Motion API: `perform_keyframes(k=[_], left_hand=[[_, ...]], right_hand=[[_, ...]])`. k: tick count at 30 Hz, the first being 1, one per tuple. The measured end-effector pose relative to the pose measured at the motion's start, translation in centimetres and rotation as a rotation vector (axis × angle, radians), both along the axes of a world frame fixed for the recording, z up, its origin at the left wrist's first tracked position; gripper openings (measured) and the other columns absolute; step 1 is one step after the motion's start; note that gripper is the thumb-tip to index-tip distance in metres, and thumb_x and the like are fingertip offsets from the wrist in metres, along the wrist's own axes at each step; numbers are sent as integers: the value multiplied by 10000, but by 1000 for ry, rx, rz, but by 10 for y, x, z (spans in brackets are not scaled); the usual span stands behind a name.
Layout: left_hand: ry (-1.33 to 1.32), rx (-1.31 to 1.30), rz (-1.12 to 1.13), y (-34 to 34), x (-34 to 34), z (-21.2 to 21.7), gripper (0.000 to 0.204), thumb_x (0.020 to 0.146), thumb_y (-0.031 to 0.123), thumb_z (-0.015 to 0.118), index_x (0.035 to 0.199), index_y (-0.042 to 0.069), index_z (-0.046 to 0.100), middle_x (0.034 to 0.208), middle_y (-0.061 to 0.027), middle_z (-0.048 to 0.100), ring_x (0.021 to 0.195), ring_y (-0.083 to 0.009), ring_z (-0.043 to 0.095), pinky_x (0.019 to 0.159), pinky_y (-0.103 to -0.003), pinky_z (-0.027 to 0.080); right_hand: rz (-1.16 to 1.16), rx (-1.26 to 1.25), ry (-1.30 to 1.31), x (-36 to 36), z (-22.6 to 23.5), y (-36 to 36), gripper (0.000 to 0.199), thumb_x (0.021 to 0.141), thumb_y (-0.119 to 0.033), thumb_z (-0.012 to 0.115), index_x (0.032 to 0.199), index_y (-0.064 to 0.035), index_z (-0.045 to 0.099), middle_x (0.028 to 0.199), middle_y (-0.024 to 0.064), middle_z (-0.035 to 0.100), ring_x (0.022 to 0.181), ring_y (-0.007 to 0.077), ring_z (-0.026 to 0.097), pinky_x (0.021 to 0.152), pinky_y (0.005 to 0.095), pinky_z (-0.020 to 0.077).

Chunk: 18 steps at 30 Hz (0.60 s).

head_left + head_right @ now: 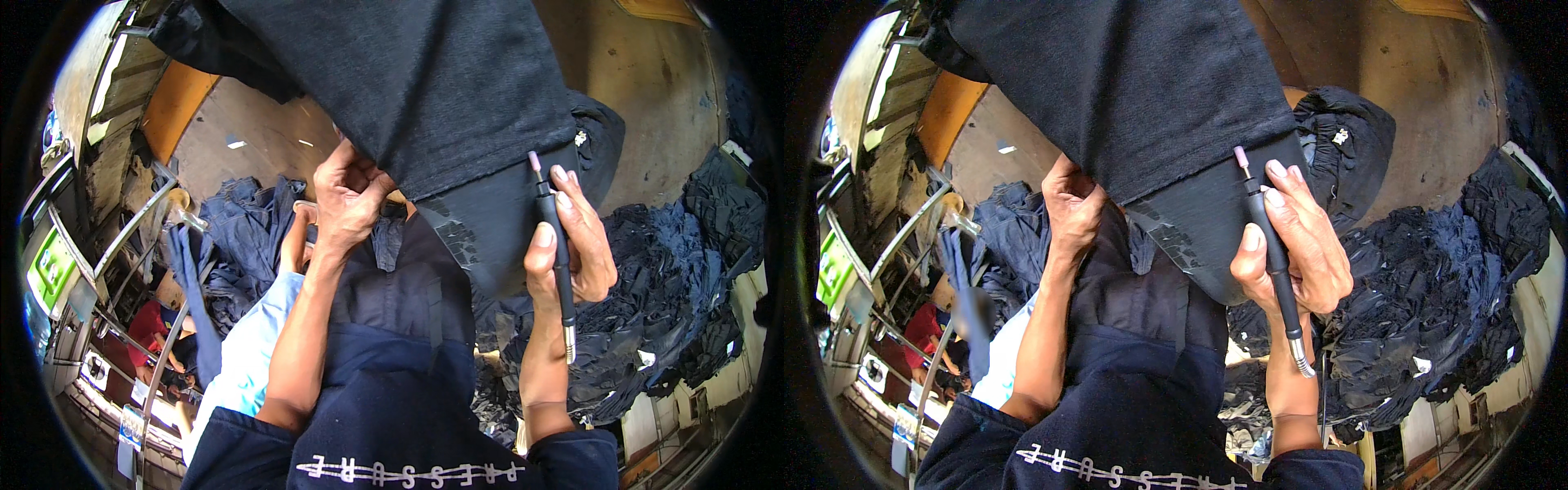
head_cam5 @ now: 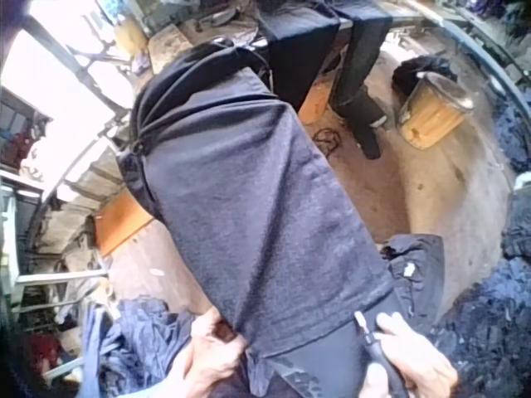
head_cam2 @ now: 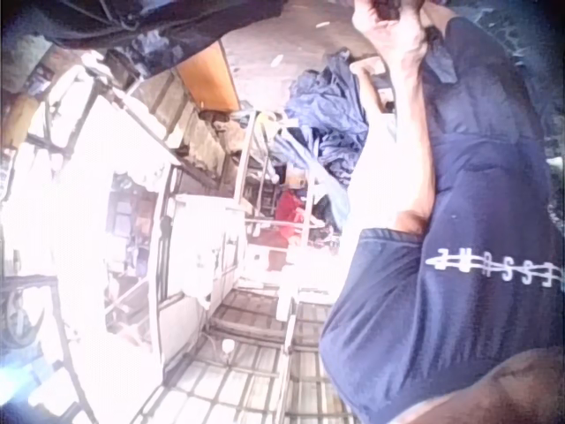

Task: The person uses a small rotary tool to trim loose threads from the seams and edges of black pants. They repeatedly reposition the pants on a wooden board, working along hems, pockets, and side seams while holding the fabric steady with one hand.

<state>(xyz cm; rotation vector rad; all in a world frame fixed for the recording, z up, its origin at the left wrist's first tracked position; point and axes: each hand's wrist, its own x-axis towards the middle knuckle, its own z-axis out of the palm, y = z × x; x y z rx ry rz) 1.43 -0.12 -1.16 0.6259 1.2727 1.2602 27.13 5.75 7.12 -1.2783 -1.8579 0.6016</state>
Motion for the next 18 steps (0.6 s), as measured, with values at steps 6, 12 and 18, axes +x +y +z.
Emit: perform_keyframes(k=[6, 12, 18], left_hand=[[-76, 33, 46, 1, 1, 0, 434, 880, -227, 655, 1290, -84, 648, 1234, -132, 757, 1122, -203, 749, 1009, -331, 616], [41, 28, 35, 2, 1, 0, 424, 863, -228, 648, 1260, -79, 659, 1209, -128, 758, 1087, -182, 754, 939, -303, 622], [66, 1, 41, 2, 2, -1, 394, 851, -232, 648, 1208, -66, 662, 1159, -105, 755, 1025, -158, 748, 874, -280, 608]], right_hand=[[-28, -33, -5, 4, 0, -1, 371, 850, -17, 727, 1205, 91, 732, 1153, 339, 764, 1137, 455, 769, 1047, 572, 602], [9, -20, 18, 3, 0, 0, 355, 846, -16, 713, 1185, 87, 744, 1071, 315, 779, 1095, 450, 784, 1028, 583, 612], [67, 13, 21, -3, 0, 2, 306, 848, -36, 726, 1126, 83, 766, 999, 272, 792, 1039, 441, 801, 987, 571, 639]])
